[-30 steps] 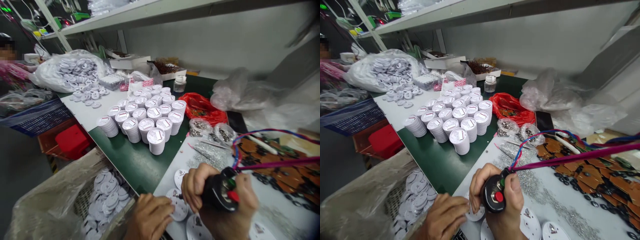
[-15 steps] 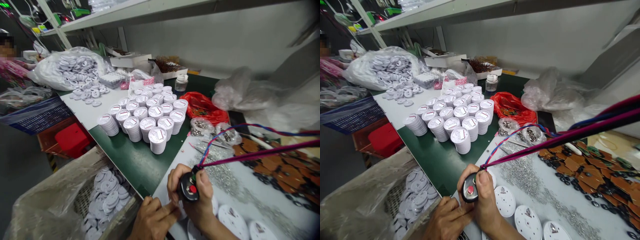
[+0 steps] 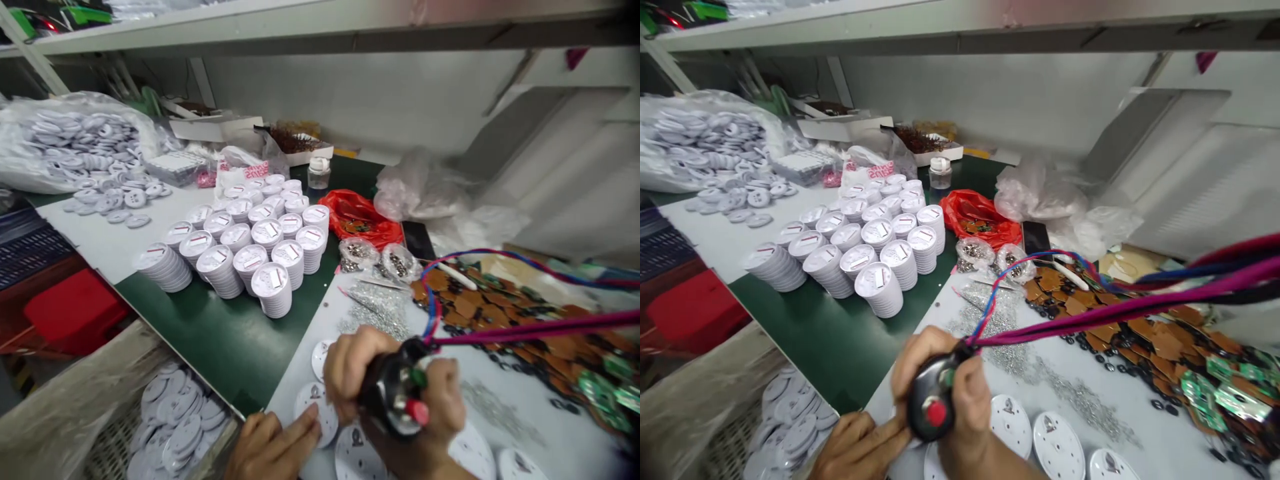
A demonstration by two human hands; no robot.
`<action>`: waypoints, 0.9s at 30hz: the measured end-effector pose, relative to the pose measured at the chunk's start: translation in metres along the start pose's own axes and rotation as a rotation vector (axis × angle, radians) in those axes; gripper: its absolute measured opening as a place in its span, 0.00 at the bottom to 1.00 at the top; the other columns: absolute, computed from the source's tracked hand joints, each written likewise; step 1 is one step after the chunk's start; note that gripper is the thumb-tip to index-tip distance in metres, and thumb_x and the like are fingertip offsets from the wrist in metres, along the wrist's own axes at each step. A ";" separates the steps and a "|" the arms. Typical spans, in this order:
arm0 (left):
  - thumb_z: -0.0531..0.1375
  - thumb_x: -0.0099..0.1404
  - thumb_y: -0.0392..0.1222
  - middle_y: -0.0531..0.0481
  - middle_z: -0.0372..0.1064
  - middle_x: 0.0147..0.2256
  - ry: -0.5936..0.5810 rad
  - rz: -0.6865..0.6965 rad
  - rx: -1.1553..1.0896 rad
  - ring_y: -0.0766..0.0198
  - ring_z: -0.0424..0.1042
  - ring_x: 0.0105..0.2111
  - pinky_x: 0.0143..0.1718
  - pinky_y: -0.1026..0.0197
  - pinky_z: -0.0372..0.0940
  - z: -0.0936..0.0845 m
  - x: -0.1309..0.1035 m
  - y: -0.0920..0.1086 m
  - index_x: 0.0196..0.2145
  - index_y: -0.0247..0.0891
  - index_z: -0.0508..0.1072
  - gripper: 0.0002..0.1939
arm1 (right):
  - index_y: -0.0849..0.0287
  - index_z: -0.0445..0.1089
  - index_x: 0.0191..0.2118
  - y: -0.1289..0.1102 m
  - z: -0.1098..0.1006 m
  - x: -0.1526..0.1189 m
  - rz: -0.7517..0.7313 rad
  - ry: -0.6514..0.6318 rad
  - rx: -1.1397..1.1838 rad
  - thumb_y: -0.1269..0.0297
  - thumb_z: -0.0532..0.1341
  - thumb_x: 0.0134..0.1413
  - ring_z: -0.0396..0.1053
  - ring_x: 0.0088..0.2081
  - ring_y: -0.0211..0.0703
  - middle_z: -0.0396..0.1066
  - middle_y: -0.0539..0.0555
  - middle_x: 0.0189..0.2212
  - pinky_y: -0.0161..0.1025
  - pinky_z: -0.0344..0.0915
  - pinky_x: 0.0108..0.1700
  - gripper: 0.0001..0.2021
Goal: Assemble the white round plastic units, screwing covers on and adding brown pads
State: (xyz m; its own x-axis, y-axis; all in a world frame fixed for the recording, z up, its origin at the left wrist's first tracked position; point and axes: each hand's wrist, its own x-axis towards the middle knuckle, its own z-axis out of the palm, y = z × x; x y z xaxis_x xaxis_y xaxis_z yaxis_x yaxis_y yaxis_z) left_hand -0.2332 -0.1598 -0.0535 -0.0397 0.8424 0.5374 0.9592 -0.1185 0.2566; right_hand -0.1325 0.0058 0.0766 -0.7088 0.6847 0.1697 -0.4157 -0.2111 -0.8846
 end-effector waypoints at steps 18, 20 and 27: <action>0.56 0.71 0.27 0.48 0.72 0.38 -0.001 -0.193 -0.327 0.58 0.68 0.37 0.39 0.56 0.60 -0.007 0.088 0.000 0.51 0.41 0.74 0.15 | 0.57 0.70 0.23 0.008 -0.047 0.026 -0.102 0.169 0.038 0.36 0.50 0.61 0.59 0.16 0.37 0.62 0.49 0.14 0.36 0.56 0.19 0.31; 0.59 0.70 0.29 0.49 0.72 0.39 -0.047 -0.221 -0.326 0.57 0.68 0.38 0.40 0.55 0.59 -0.002 0.097 0.000 0.51 0.42 0.74 0.15 | 0.57 0.71 0.22 -0.002 -0.043 0.024 -0.114 0.160 0.049 0.35 0.51 0.60 0.59 0.16 0.38 0.61 0.49 0.14 0.36 0.57 0.19 0.31; 0.68 0.64 0.34 0.53 0.73 0.31 -0.127 -0.185 -0.294 0.58 0.67 0.34 0.39 0.54 0.56 0.015 0.124 0.008 0.35 0.40 0.77 0.04 | 0.57 0.72 0.22 -0.021 -0.033 0.019 -0.110 0.113 0.083 0.34 0.53 0.58 0.57 0.16 0.38 0.59 0.49 0.13 0.36 0.57 0.18 0.31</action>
State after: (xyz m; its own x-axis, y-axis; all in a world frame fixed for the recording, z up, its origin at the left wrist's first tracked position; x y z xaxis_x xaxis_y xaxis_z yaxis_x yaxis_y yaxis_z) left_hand -0.2258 -0.0480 0.0032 -0.1521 0.9199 0.3615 0.8173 -0.0886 0.5694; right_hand -0.1179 0.0462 0.0844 -0.5899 0.7797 0.2100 -0.5367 -0.1843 -0.8234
